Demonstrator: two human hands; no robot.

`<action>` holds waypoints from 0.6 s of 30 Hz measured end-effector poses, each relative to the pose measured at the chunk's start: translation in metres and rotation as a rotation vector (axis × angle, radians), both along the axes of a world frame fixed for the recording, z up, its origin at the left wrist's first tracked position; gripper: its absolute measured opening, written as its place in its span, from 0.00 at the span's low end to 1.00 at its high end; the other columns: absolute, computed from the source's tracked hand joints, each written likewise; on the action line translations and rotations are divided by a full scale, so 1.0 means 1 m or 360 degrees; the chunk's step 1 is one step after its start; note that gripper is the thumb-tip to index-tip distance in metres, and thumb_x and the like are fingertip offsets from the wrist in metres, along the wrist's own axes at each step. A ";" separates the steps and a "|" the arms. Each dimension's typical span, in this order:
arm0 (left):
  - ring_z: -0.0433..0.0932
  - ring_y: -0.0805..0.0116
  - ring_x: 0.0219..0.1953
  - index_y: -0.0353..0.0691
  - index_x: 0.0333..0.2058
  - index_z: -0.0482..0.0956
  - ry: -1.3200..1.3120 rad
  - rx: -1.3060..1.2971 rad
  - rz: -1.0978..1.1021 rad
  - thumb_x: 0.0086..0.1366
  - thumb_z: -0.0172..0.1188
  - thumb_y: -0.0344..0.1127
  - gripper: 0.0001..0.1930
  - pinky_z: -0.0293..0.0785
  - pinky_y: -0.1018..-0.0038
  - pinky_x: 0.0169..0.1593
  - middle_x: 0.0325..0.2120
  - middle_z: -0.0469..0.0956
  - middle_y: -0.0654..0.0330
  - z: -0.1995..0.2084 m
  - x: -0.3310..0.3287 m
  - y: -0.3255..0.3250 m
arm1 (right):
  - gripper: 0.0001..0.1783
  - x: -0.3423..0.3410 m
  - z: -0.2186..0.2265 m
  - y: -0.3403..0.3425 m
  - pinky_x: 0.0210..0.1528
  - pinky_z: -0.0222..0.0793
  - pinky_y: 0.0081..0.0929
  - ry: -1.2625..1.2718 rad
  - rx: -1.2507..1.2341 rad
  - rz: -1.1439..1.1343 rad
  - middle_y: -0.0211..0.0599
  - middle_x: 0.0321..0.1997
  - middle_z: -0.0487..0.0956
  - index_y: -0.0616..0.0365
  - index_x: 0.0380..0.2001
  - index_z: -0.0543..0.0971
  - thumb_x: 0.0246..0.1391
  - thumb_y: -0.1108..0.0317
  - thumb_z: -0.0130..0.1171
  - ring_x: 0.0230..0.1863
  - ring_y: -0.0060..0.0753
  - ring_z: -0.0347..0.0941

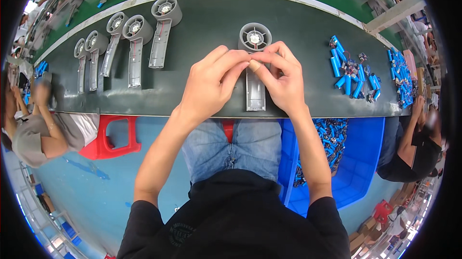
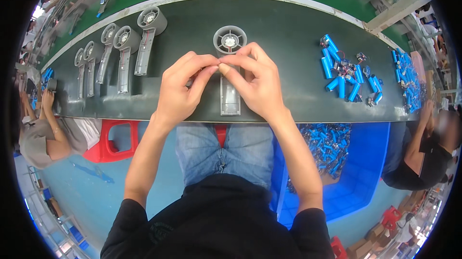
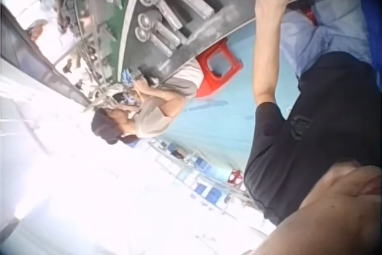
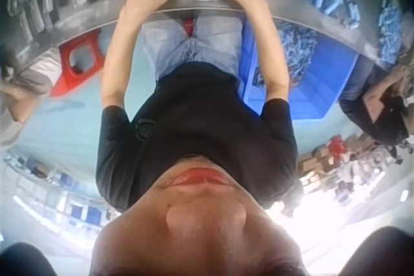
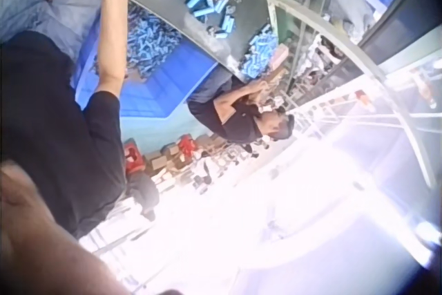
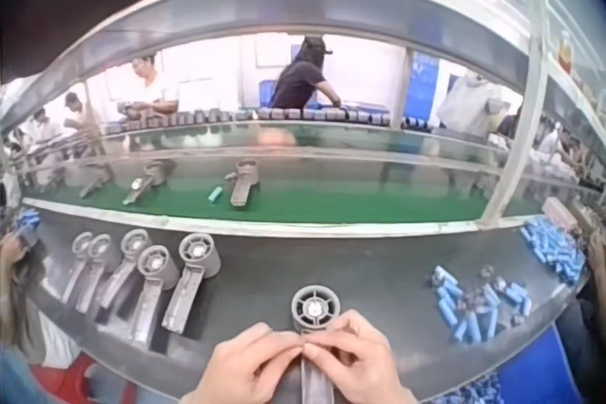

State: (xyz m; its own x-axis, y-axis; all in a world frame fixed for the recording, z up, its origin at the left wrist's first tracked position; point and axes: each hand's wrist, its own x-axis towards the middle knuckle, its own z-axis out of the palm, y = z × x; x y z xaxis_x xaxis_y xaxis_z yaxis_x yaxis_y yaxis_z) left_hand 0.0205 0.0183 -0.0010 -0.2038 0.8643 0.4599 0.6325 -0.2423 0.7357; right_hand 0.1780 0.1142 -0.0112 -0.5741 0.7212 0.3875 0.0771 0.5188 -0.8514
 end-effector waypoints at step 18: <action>0.83 0.66 0.37 0.33 0.47 0.80 -0.0538 -0.0005 0.0015 0.60 0.63 0.21 0.15 0.80 0.74 0.42 0.40 0.82 0.54 -0.016 0.007 -0.007 | 0.03 -0.001 -0.016 0.001 0.33 0.61 0.13 0.0212 -0.0493 0.0117 0.26 0.35 0.73 0.66 0.34 0.80 0.55 0.81 0.60 0.32 0.12 0.68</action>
